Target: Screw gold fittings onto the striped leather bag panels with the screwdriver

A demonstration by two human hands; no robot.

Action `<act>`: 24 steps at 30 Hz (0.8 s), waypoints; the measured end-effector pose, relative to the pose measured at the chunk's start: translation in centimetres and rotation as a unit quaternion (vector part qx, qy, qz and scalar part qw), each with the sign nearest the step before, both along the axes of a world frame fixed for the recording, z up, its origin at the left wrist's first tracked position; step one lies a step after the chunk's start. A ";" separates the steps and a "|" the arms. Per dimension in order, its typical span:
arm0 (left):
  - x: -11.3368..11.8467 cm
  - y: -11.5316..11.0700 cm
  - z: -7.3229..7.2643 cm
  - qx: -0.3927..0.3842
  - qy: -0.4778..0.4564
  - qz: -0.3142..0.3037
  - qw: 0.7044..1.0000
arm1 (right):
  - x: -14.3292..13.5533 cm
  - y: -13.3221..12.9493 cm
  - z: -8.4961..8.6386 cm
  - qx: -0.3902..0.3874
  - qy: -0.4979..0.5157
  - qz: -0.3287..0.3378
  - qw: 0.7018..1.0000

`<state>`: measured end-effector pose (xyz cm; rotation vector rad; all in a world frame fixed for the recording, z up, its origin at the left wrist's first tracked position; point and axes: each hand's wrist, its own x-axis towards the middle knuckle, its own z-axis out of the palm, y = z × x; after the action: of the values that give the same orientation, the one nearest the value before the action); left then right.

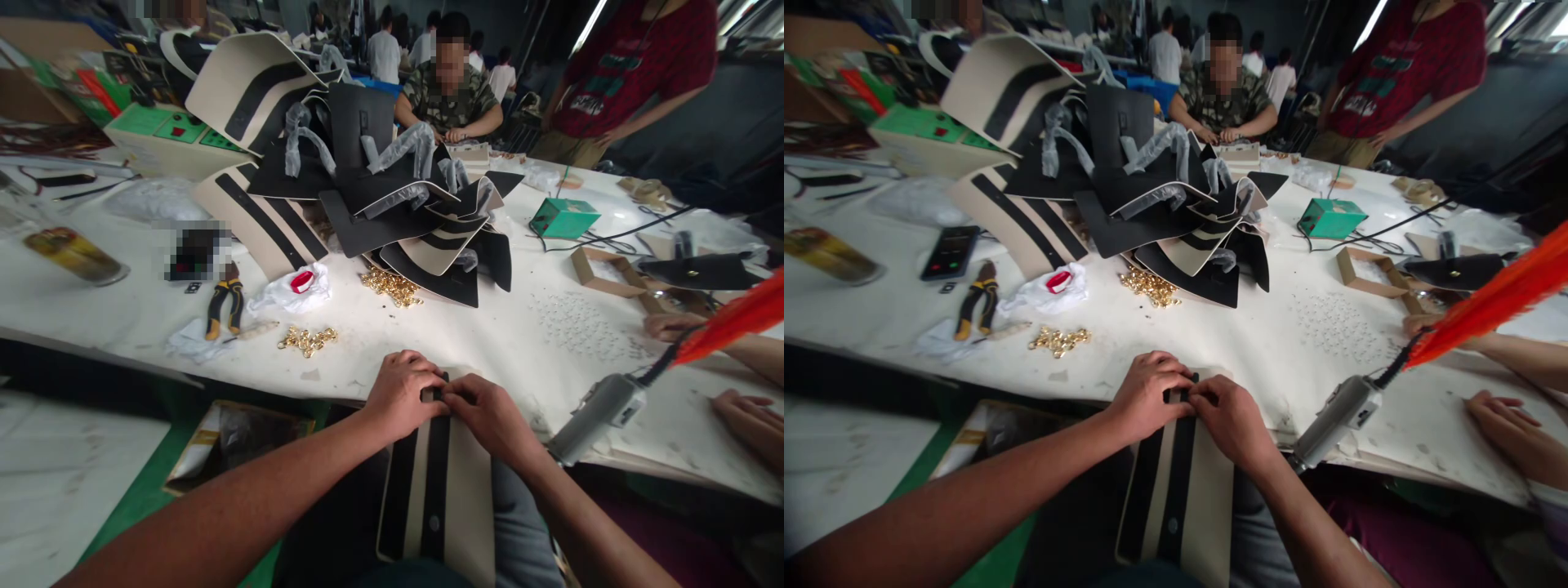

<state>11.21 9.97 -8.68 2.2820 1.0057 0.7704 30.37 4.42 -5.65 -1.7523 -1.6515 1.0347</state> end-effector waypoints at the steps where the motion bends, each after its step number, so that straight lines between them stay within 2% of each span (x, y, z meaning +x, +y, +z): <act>1: 0.0 0.0 0.0 0.000 -0.001 -0.001 1.000 | 0.0 0.0 0.0 -0.009 -0.003 -0.007 1.000; 8: 0.0 0.1 -0.1 -0.001 0.000 0.000 1.000 | 0.0 0.7 -0.3 -0.060 -0.002 -0.036 0.998; 14: -0.1 0.1 -0.2 0.004 0.003 0.000 1.000 | 0.3 1.5 -0.3 -0.092 0.045 -0.027 0.994; 24: 0.0 0.0 -0.1 0.015 0.002 0.007 1.000 | 0.3 0.9 -0.7 -0.051 0.096 -0.053 0.993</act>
<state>11.20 9.94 -8.74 2.3054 1.0195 0.7907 30.66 5.36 -6.40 -1.7243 -1.3960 1.2154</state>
